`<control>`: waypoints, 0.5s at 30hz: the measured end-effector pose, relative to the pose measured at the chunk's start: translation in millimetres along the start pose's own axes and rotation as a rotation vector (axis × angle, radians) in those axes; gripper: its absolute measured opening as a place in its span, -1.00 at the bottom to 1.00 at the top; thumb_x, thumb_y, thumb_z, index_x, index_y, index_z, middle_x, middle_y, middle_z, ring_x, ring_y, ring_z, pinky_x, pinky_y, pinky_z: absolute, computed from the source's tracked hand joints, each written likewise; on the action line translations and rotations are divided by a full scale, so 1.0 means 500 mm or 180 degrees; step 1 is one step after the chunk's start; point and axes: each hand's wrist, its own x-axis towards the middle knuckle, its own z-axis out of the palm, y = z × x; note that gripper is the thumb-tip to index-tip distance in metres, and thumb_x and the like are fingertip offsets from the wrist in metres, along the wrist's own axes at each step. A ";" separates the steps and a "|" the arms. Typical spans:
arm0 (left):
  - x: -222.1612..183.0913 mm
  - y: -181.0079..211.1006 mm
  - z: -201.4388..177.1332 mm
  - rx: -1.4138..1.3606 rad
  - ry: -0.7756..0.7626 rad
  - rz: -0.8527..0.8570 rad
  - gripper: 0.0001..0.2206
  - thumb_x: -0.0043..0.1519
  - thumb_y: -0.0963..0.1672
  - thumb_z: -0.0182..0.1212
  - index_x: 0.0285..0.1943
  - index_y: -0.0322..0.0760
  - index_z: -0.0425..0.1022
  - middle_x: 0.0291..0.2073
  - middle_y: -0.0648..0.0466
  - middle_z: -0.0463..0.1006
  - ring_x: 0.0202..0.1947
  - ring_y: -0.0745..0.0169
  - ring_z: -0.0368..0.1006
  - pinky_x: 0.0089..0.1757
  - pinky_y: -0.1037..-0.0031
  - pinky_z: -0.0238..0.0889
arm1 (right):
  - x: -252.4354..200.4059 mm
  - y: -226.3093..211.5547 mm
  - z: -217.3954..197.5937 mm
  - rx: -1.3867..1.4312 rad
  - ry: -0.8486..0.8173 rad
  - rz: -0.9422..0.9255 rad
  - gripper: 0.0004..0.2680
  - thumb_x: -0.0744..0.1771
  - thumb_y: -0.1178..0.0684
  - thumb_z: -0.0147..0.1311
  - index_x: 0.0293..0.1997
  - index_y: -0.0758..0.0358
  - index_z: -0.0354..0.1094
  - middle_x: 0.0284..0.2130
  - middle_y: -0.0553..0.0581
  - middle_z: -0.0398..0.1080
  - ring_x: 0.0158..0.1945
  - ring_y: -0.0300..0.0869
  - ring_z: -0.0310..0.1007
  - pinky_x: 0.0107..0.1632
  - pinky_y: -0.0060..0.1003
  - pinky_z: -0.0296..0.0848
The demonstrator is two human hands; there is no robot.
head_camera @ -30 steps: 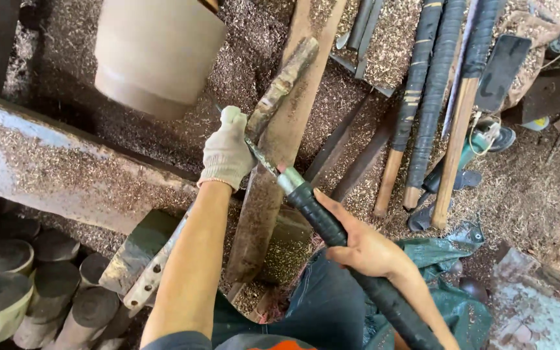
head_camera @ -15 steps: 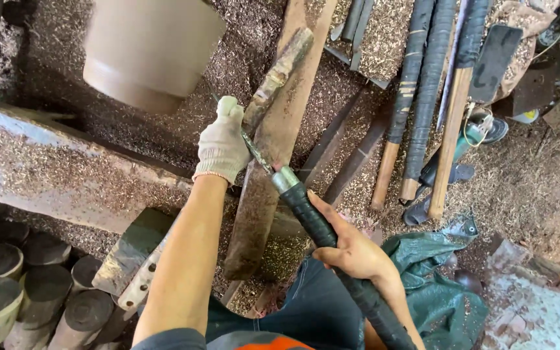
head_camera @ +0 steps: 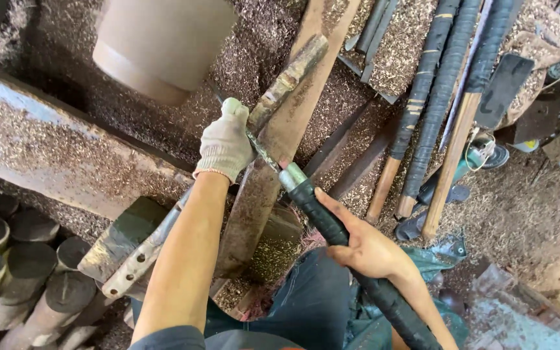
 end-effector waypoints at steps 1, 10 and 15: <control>0.001 0.000 0.000 -0.0012 -0.0045 -0.0026 -0.59 0.11 -0.31 0.14 0.10 -0.08 0.24 -0.23 -0.15 0.51 -0.24 -0.26 0.56 -0.16 0.09 0.43 | 0.006 0.018 -0.008 -0.0418 0.0176 -0.1032 -0.20 0.18 0.29 0.13 0.61 -0.09 -0.24 -0.20 0.04 0.30 -0.33 -0.26 0.33 -0.24 -0.32 0.41; -0.004 0.013 -0.013 -0.0129 -0.0171 -0.0319 -0.64 0.16 -0.28 0.13 0.11 -0.14 0.25 -0.24 -0.16 0.52 -0.18 -0.25 0.55 -0.10 0.11 0.43 | 0.008 0.013 -0.060 -0.0445 -0.0162 -0.0511 -0.22 0.19 0.24 0.09 0.59 -0.17 -0.26 -0.21 -0.07 0.33 -0.35 -0.32 0.35 -0.25 -0.39 0.42; -0.003 0.012 -0.004 0.0039 -0.0057 -0.0115 -0.62 0.09 -0.32 0.13 0.07 -0.14 0.33 -0.05 -0.12 0.42 -0.18 -0.22 0.55 -0.10 0.14 0.42 | 0.005 -0.024 -0.084 -0.0440 -0.0290 -0.0179 -0.21 0.19 0.24 0.06 0.58 -0.24 -0.31 -0.43 0.03 0.31 -0.42 -0.30 0.35 -0.27 -0.38 0.45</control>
